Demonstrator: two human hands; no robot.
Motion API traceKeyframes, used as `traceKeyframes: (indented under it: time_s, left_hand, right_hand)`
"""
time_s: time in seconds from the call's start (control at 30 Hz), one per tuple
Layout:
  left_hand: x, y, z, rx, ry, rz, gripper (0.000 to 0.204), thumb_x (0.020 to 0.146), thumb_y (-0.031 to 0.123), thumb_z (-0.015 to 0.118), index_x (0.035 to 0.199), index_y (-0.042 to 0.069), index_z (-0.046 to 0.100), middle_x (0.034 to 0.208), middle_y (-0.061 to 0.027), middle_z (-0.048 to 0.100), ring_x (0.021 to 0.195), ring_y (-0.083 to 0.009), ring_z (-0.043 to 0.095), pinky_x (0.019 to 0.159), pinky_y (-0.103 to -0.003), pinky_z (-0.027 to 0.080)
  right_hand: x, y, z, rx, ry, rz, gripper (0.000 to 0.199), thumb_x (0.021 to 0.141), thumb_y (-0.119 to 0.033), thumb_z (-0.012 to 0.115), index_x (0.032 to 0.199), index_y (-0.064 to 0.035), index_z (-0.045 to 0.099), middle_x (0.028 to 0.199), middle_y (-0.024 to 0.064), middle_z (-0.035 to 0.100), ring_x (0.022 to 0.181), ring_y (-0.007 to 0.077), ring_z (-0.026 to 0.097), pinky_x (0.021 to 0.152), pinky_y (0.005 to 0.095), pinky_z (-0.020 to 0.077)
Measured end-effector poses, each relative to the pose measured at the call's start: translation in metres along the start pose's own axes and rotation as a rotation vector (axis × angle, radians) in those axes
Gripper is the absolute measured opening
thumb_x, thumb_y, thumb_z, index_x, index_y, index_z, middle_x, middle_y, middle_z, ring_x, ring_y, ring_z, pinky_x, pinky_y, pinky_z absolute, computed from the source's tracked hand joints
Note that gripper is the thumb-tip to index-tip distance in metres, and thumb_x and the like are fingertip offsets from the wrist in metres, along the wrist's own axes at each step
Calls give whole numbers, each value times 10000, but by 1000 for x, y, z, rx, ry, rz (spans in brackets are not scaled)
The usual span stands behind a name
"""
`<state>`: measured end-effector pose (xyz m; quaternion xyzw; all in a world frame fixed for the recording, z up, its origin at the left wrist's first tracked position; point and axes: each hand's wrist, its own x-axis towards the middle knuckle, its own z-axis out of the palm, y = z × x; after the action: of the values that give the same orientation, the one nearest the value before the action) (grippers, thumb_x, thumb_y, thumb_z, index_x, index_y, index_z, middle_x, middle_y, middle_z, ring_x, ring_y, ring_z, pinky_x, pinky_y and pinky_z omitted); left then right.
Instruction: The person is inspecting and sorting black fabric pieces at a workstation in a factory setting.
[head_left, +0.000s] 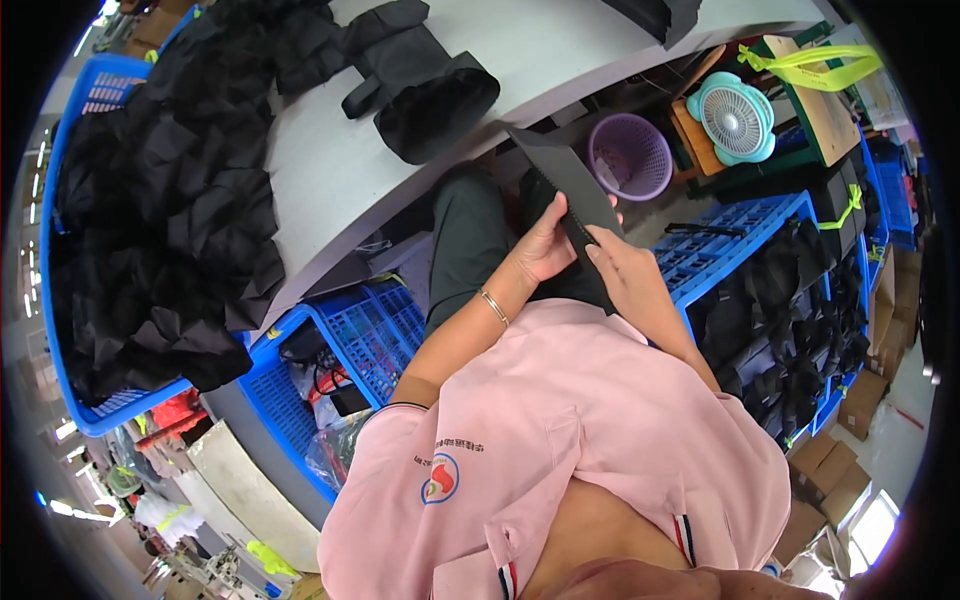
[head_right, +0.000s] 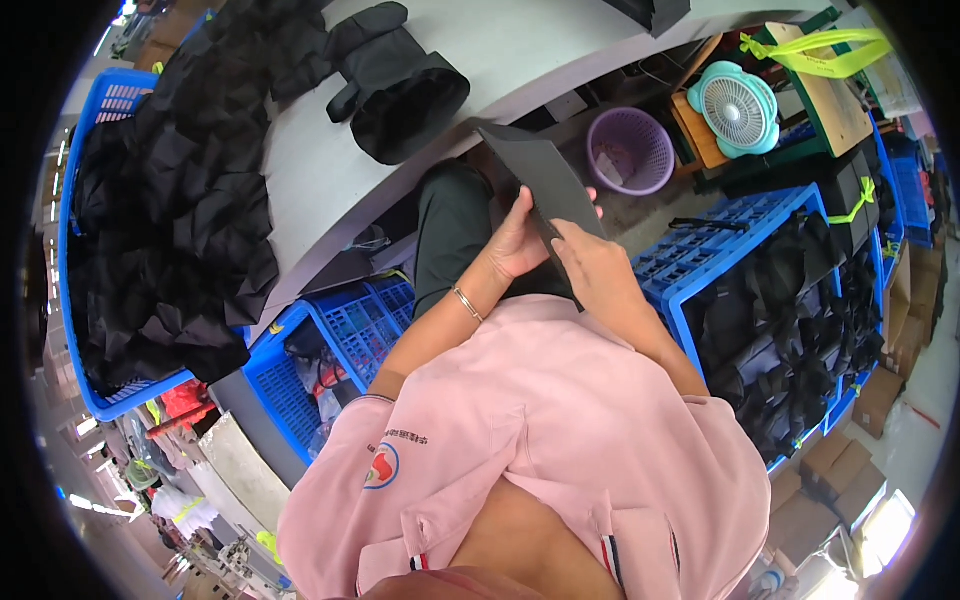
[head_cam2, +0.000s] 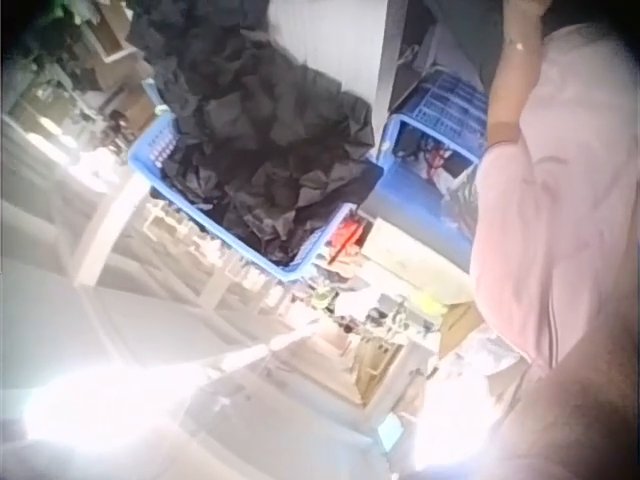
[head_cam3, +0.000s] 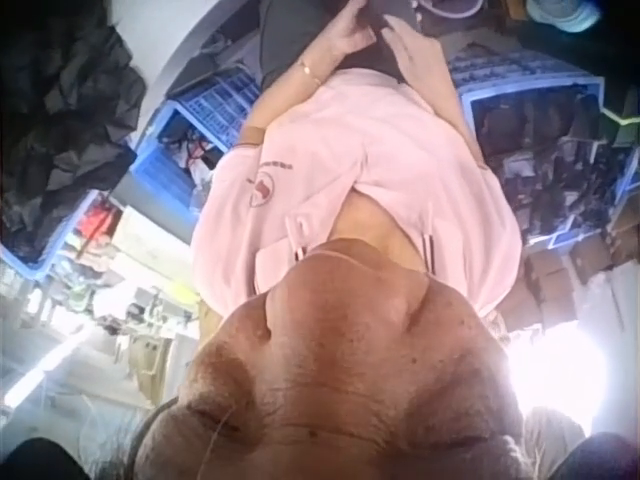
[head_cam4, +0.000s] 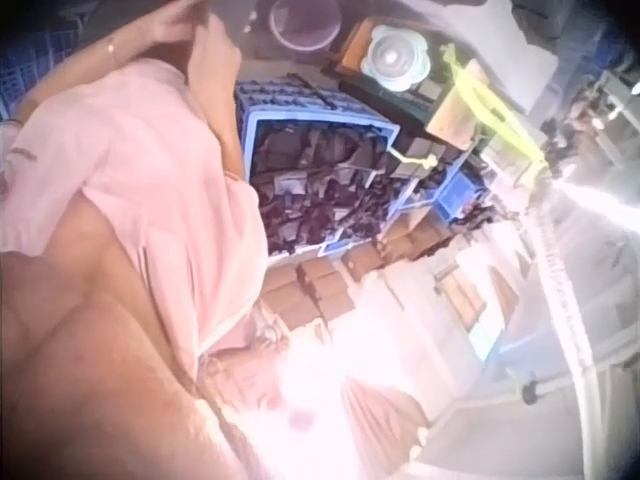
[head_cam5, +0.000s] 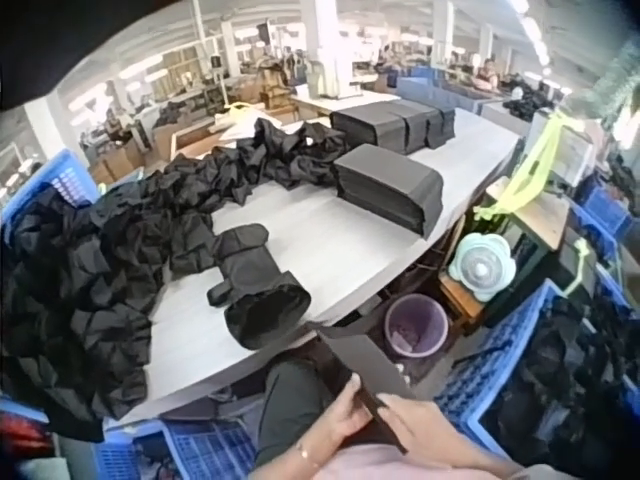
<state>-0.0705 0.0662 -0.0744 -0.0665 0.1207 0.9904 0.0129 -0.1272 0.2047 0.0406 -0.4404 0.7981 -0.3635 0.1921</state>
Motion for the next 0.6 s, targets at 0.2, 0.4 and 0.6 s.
traceKeyframes:
  time_s: [0.2,0.4,0.6]
  left_hand:
    - [-17,25,37,123,289,180,431,885,218,730,1226,-3,587,1175,-174,670,1142,-317,628,1029,-458,492]
    - [-35,37,49,303,361,319,263,890,134,707,1108,0,647,1088,-142,705,1039,-250,671,939,-394,542]
    - [-58,58,62,972,636,760,404,920,206,672,1247,-17,593,1329,-157,542,1169,-240,524,977,-342,434]
  right_hand:
    - [-10,9,-2,379,-43,266,302,941,-143,625,1218,-24,604,897,146,663,744,243,623,701,324,495]
    - [10,-11,15,-306,459,-144,502,845,-162,735,1308,-60,568,1034,128,634,828,283,647,756,367,514]
    - [39,-1,25,382,-35,59,474,939,-192,642,1354,7,527,1204,164,663,1100,217,636,960,304,470]
